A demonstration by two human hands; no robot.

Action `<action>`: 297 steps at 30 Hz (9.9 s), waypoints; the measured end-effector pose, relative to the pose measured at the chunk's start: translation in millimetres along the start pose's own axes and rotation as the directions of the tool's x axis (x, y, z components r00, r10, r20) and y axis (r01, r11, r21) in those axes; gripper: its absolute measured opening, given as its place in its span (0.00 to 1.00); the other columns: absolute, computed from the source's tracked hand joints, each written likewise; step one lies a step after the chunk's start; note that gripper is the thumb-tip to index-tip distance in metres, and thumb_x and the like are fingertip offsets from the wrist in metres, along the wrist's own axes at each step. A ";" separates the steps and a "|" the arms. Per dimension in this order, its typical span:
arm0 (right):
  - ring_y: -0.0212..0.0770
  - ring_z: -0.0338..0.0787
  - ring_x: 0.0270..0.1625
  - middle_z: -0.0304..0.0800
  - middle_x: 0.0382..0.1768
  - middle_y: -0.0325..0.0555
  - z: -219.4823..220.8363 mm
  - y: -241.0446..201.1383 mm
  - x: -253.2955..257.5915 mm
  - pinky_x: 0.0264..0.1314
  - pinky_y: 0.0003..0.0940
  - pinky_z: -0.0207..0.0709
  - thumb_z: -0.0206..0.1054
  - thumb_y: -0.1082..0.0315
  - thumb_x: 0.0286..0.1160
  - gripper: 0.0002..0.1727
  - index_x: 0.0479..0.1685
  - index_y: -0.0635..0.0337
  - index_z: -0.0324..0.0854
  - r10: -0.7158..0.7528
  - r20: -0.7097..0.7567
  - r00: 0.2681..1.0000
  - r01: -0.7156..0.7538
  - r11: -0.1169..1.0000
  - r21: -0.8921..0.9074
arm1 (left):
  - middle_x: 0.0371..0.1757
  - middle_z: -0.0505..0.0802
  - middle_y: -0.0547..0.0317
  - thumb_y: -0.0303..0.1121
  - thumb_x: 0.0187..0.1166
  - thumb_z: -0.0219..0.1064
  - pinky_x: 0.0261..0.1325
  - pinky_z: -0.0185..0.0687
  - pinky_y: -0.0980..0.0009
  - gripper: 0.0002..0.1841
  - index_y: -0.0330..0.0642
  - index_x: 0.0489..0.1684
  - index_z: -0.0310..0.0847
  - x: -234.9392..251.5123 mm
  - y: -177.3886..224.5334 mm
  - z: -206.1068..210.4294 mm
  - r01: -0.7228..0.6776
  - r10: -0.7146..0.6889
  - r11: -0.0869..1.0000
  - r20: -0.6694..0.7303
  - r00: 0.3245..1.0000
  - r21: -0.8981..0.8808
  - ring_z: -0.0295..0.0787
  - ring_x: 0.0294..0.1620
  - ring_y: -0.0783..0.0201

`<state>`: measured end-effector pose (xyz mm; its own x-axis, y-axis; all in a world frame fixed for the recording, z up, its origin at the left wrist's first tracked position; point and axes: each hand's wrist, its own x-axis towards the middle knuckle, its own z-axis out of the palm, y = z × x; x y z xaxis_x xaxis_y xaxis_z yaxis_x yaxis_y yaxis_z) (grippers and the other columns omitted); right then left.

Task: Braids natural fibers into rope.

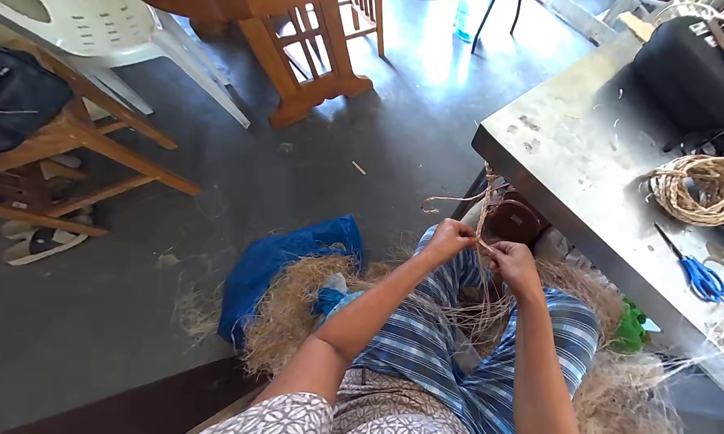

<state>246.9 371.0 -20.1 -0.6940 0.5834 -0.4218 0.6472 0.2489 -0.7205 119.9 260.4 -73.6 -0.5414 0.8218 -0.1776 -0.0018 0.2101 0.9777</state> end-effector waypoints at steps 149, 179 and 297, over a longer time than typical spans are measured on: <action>0.21 0.54 0.08 0.67 0.12 0.28 65.0 -5.2 38.4 0.08 0.16 0.47 0.50 0.70 0.93 0.18 0.46 0.67 0.87 -0.055 0.138 0.989 -0.024 0.855 0.518 | 0.32 0.89 0.59 0.31 0.90 0.52 0.34 0.83 0.76 0.11 0.40 0.44 0.80 -131.2 -20.4 -266.3 -0.004 -0.511 0.714 -0.525 0.680 -0.700 0.86 0.28 0.70; 0.20 0.58 0.09 0.68 0.12 0.27 41.9 13.4 31.0 0.10 0.15 0.52 0.48 0.71 0.93 0.18 0.47 0.68 0.86 -0.088 0.161 0.983 -0.018 0.826 0.563 | 0.55 0.91 0.29 0.38 0.79 0.75 0.73 0.69 0.33 0.19 0.27 0.54 0.89 -230.7 -126.7 -339.2 0.732 -0.531 0.584 -0.517 0.671 0.351 0.85 0.64 0.33; 0.28 0.80 0.26 0.87 0.26 0.38 21.3 23.1 1.1 0.37 0.29 0.76 0.63 0.68 0.86 0.11 0.44 0.64 0.90 -0.124 -0.018 0.992 0.123 0.992 -0.042 | 0.34 0.94 0.51 0.26 0.84 0.65 0.47 0.80 0.66 0.09 0.28 0.38 0.88 -7.1 -7.7 -22.5 -0.028 0.007 0.977 0.102 0.995 0.211 0.85 0.34 0.68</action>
<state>254.4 360.9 -48.9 -0.7631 0.5617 -0.3198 0.5698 0.3512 -0.7429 104.9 241.1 -77.3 -0.4531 0.8728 -0.1814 0.1905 0.2936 0.9367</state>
